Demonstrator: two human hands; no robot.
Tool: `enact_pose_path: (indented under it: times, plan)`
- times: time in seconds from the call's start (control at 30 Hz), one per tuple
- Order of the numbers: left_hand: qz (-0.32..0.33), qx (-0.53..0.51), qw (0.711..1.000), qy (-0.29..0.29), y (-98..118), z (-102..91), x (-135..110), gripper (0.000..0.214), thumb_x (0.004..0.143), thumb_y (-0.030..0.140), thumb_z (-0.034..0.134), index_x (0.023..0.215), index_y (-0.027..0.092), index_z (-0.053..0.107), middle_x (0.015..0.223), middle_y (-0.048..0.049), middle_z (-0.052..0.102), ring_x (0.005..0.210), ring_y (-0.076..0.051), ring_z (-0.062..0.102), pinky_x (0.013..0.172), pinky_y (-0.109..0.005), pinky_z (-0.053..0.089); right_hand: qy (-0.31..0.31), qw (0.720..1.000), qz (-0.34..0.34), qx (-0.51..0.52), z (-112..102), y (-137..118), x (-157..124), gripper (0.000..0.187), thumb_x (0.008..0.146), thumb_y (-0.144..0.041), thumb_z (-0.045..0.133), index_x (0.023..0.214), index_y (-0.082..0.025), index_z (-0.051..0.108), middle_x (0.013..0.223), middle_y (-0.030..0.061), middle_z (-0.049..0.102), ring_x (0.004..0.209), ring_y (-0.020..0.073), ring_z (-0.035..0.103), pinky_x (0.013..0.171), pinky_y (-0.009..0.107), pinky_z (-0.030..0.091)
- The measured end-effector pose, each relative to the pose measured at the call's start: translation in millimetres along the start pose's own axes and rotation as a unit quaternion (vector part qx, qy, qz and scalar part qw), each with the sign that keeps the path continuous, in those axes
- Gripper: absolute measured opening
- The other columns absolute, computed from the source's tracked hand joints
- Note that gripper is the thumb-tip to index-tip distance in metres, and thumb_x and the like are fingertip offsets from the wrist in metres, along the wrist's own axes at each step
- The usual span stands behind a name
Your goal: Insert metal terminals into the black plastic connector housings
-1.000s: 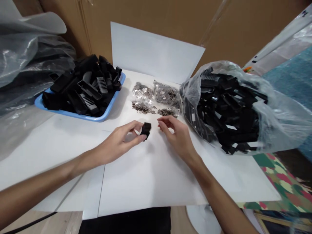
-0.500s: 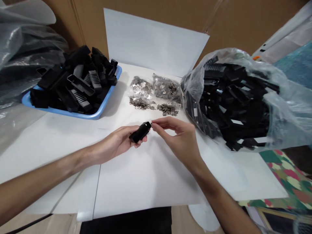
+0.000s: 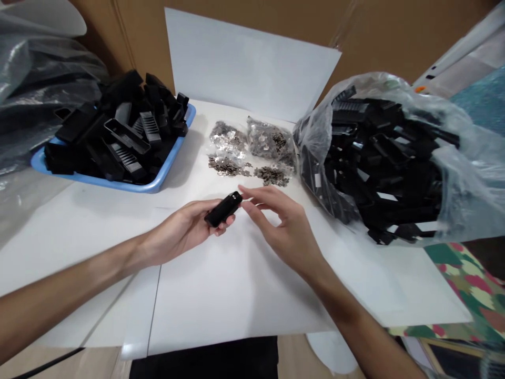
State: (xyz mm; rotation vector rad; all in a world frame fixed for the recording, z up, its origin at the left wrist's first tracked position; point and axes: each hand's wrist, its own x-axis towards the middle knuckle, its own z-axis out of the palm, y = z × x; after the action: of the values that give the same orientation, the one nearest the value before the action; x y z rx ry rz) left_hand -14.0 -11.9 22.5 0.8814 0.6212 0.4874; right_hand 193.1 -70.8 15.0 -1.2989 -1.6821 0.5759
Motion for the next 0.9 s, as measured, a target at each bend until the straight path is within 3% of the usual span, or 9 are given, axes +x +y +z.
enact_pose_path:
  times: [0.1, 0.2, 0.33, 0.4, 0.47, 0.57, 0.63, 0.77, 0.9]
  plan:
    - [-0.007, -0.030, 1.000, -0.005, 1.8, 1.0, -0.1, 0.028, 0.105, 0.026, 0.051, 0.102, 0.012, 0.074, 0.089, -0.0098, 0.063, 0.079, -0.017, 0.049, 0.072, -0.030, 0.044, -0.036, 0.997, 0.017, 0.063, -7.8, 3.0, 2.6, 0.039, 0.100, -0.024, 0.071, 0.139, -0.028, 0.071, 0.120, 0.0054, 0.075, 0.090, 0.0160, 0.074, 0.088, 0.036, 0.065]
    - [-0.021, -0.033, 0.999, -0.026, 2.2, 1.1, -0.9, 0.026, 0.104, 0.027, 0.052, 0.103, 0.011, 0.072, 0.088, -0.0094, 0.063, 0.078, -0.016, 0.049, 0.073, -0.029, 0.045, -0.053, 0.996, -0.002, 0.074, -12.0, 7.7, 6.1, 0.026, 0.098, -0.024, 0.076, 0.123, -0.027, 0.077, 0.113, 0.0044, 0.076, 0.091, 0.0163, 0.073, 0.081, 0.032, 0.064]
    - [0.040, 0.128, 0.991, 0.023, -1.7, -4.1, -5.5, 0.034, 0.109, 0.041, 0.046, 0.120, 0.016, 0.066, 0.092, -0.0078, 0.069, 0.078, -0.017, 0.054, 0.075, -0.030, 0.046, -0.063, 0.994, -0.016, 0.089, -11.4, 12.8, 9.6, 0.020, 0.093, -0.026, 0.082, 0.114, -0.026, 0.078, 0.108, 0.0029, 0.079, 0.094, 0.0178, 0.074, 0.075, 0.029, 0.064]
    - [0.141, 0.278, 0.948, 0.067, -4.4, -7.5, -9.6, 0.035, 0.108, 0.047, 0.053, 0.130, 0.022, 0.060, 0.098, -0.0056, 0.070, 0.084, -0.018, 0.059, 0.077, -0.030, 0.047, -0.061, 0.993, -0.005, 0.097, -10.1, 14.3, 10.1, 0.018, 0.093, -0.027, 0.082, 0.110, -0.026, 0.078, 0.106, 0.0022, 0.080, 0.093, 0.0180, 0.075, 0.076, 0.030, 0.064]
    - [0.240, 0.415, 0.874, 0.081, -6.1, -8.9, -13.9, 0.036, 0.102, 0.044, 0.066, 0.132, 0.025, 0.058, 0.106, -0.0044, 0.070, 0.091, -0.018, 0.063, 0.081, -0.030, 0.049, -0.042, 0.993, 0.014, 0.109, -9.4, 14.6, 9.9, 0.012, 0.093, -0.029, 0.081, 0.104, -0.026, 0.079, 0.101, 0.0019, 0.080, 0.089, 0.0178, 0.075, 0.074, 0.031, 0.065]
    - [0.310, 0.516, 0.793, 0.094, -6.3, -5.6, -18.6, 0.032, 0.101, 0.034, 0.070, 0.131, 0.027, 0.060, 0.113, -0.0031, 0.070, 0.091, -0.015, 0.066, 0.083, -0.028, 0.053, -0.027, 0.987, 0.044, 0.149, -10.2, 12.4, 9.1, 0.009, 0.093, -0.030, 0.081, 0.101, -0.025, 0.081, 0.099, 0.0024, 0.080, 0.088, 0.0184, 0.075, 0.070, 0.031, 0.066]
    - [0.315, 0.531, 0.778, 0.116, -5.5, -1.2, -20.5, 0.028, 0.103, 0.031, 0.067, 0.130, 0.027, 0.061, 0.113, -0.0015, 0.071, 0.088, -0.013, 0.066, 0.080, -0.024, 0.055, -0.035, 0.981, 0.059, 0.181, -11.3, 9.2, 8.6, 0.013, 0.093, -0.031, 0.081, 0.105, -0.026, 0.082, 0.101, 0.0025, 0.080, 0.089, 0.0186, 0.076, 0.070, 0.031, 0.067]
    - [0.306, 0.524, 0.786, 0.121, -6.0, 5.3, -24.0, 0.023, 0.103, 0.031, 0.067, 0.126, 0.027, 0.064, 0.101, 0.0019, 0.073, 0.080, -0.011, 0.066, 0.070, -0.019, 0.056, -0.036, 0.973, 0.093, 0.210, -11.0, 2.8, 7.9, 0.012, 0.093, -0.033, 0.079, 0.097, -0.024, 0.084, 0.092, 0.0022, 0.081, 0.082, 0.0169, 0.076, 0.070, 0.030, 0.068]
    - [0.297, 0.544, 0.776, 0.117, -12.1, 5.6, -25.2, 0.027, 0.103, 0.031, 0.067, 0.130, 0.028, 0.065, 0.111, 0.0009, 0.075, 0.082, -0.011, 0.069, 0.074, -0.020, 0.059, -0.027, 0.975, 0.134, 0.177, -3.0, -1.1, 6.6, 0.015, 0.088, -0.033, 0.080, 0.083, -0.019, 0.081, 0.078, 0.0021, 0.078, 0.070, 0.0155, 0.074, 0.066, 0.028, 0.063]
